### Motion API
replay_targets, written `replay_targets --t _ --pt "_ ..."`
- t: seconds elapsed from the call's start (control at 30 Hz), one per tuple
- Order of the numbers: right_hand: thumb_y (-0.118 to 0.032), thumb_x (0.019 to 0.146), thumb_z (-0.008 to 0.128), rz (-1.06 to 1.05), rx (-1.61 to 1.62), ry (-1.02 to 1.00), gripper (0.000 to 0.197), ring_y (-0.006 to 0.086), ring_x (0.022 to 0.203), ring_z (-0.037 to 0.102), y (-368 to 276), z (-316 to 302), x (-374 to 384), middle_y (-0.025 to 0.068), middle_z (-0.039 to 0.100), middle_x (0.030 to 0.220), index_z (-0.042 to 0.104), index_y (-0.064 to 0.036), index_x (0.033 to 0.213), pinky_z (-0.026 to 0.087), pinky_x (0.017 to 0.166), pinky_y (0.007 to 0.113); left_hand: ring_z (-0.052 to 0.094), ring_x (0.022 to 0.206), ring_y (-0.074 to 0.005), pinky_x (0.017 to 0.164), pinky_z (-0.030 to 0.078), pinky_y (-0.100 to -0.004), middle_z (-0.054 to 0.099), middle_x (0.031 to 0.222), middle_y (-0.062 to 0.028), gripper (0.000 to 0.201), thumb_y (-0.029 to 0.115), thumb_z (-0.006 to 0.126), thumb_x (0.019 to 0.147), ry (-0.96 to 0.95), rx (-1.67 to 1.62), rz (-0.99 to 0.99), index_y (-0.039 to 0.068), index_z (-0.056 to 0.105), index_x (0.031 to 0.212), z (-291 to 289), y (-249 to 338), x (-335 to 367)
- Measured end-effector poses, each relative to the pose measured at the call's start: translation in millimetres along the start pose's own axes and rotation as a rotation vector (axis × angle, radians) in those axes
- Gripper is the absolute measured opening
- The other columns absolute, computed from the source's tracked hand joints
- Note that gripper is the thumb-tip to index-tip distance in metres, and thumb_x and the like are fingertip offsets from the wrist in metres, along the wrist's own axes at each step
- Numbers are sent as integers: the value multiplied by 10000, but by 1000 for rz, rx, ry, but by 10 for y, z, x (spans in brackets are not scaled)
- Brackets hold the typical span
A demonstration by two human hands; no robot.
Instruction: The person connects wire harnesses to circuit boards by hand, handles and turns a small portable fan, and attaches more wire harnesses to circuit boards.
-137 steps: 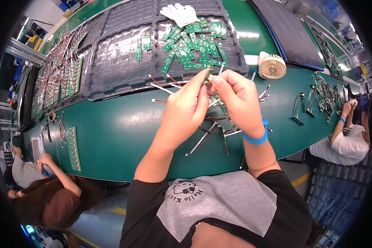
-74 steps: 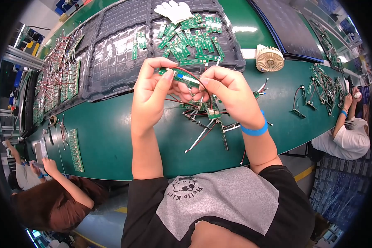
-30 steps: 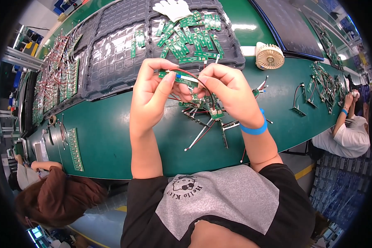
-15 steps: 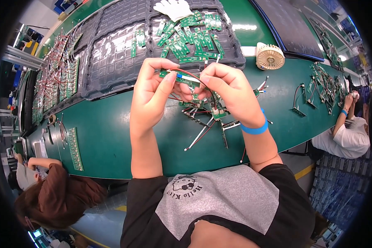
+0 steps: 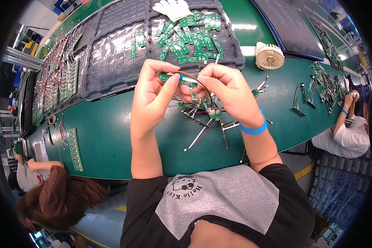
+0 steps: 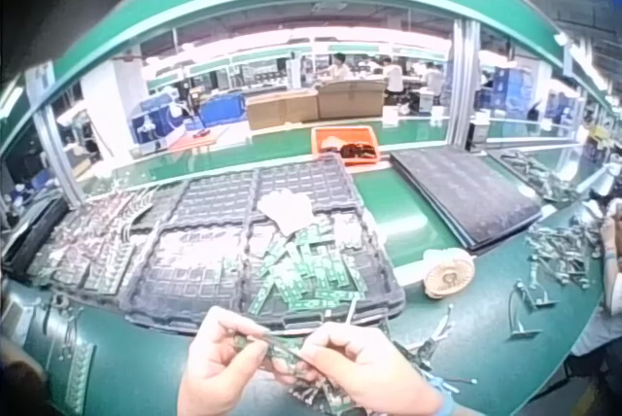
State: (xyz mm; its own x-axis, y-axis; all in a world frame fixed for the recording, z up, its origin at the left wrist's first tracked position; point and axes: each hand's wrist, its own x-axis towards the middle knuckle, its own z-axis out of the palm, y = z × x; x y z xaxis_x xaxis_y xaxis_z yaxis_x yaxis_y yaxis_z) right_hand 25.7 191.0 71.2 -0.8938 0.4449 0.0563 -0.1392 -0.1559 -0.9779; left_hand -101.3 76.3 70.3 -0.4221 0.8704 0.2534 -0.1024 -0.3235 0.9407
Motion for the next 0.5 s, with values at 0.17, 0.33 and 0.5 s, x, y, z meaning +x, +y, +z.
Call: replay_targets --t 0.17,0.33,0.5 --pt "-111 830 518 -23 -11 21 123 59 652 490 16 41 -2 13 541 717 537 3 788 412 584 200 550 606 -96 513 454 -199 538 754 -86 124 -14 474 822 27 56 26 9 398 917 -7 -31 -15" --pt "-102 834 509 15 -72 -4 119 79 682 530 40 24 -6 34 562 747 544 9 805 428 621 205 528 584 -77 482 436 -190 509 727 -52 107 -20 472 811 98 153 -4 15 405 887 31 -13 -17" --pt "-105 837 499 -10 -26 15 127 86 636 533 -11 17 -16 47 568 737 530 7 787 428 600 209 532 581 -88 482 440 -200 509 713 -60 129 -13 479 811 67 40 -28 14 395 905 -31 -29 8"
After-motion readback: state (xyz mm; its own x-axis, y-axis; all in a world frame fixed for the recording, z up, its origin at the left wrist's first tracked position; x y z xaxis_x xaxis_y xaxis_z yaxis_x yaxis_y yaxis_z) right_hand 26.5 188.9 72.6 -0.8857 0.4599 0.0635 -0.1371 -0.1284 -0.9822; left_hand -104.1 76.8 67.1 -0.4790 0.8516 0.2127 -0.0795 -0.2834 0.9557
